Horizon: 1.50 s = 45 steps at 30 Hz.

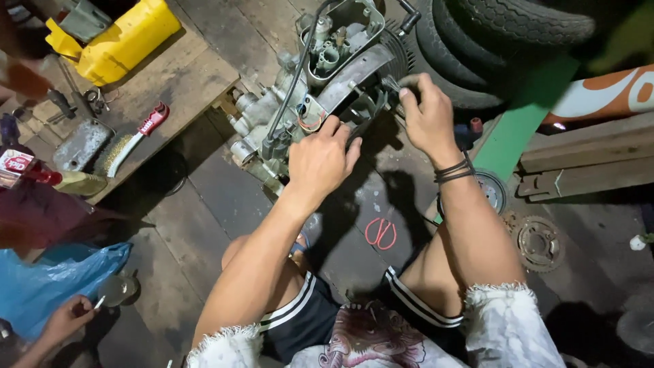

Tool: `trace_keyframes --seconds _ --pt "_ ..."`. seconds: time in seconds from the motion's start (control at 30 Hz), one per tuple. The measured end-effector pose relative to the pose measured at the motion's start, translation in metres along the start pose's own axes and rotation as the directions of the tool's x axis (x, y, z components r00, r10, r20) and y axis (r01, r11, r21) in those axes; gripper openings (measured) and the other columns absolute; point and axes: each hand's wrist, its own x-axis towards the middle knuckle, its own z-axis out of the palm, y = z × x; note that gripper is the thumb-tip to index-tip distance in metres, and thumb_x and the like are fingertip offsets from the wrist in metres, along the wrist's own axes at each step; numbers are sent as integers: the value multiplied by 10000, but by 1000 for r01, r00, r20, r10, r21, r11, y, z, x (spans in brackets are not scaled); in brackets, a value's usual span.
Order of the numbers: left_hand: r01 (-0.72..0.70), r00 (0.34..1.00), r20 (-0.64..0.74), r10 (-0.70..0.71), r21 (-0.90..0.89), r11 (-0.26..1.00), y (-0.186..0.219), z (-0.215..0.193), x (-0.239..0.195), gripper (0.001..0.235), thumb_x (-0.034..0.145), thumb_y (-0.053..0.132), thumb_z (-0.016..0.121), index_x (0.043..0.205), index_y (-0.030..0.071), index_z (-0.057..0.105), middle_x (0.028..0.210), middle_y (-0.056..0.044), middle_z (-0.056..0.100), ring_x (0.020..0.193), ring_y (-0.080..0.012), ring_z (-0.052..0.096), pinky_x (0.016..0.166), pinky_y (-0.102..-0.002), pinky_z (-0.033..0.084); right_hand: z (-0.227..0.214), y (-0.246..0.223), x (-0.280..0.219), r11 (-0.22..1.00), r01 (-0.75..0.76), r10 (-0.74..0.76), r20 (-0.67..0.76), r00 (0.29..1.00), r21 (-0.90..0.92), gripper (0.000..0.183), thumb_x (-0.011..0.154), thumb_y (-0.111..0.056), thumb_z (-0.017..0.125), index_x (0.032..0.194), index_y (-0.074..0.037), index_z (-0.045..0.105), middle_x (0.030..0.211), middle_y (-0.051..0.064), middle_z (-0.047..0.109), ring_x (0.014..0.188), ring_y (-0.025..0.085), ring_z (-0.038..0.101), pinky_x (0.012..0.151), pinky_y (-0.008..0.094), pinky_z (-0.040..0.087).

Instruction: Manually inspecting the internal and external components of a motorcycle engine block.

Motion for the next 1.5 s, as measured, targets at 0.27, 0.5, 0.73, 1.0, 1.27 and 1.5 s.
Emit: trace_keyframes --seconds 0.27,0.5,0.73,1.0,1.27,1.5 --pt "-2 1000 15 2 -22 1000 -2 0 0 315 934 444 585 1065 184 707 1000 8 610 677 -343 740 596 -546 606 -8 6 -3 918 255 -160 304 939 -305 121 931 -138 687 1046 -98 692 929 164 734 907 434 707 775 573 544" --pt "-5 1000 25 5 -11 1000 1 -4 -2 312 940 433 588 1067 176 710 986 -3 615 668 -346 738 592 -548 604 -22 8 -11 894 187 -116 191 975 -408 176 976 -206 657 1149 -211 688 972 39 732 946 346 715 789 520 545" --pt "-76 992 -107 72 -34 997 -4 -1 -15 313 947 395 604 1184 198 657 1123 -15 598 797 -317 746 612 -511 624 -25 17 -16 984 129 -125 39 991 -124 199 987 -111 719 1184 -133 706 993 120 754 961 397 716 812 514 552" --pt "-87 995 -30 90 100 991 -14 19 -34 342 969 475 566 1132 189 657 957 -1 585 734 -245 717 525 -456 604 1 -22 -23 968 250 -248 -40 968 34 139 996 -63 733 1128 -104 729 981 138 753 942 394 724 816 477 571" --pt "22 975 219 -22 2 1000 -16 24 -34 442 927 526 554 1142 154 655 982 -65 682 752 -384 742 596 -588 588 -34 -24 -28 873 210 -108 245 963 -441 86 992 -194 686 1070 -157 688 885 51 707 878 324 720 712 482 577" --pt "61 893 449 -38 -36 998 -3 10 -28 524 920 495 584 1292 129 628 1158 -122 709 901 -445 738 715 -594 592 -11 -29 -27 902 283 -213 236 948 -326 70 965 -148 722 1025 -117 700 876 82 730 837 345 733 690 488 598"
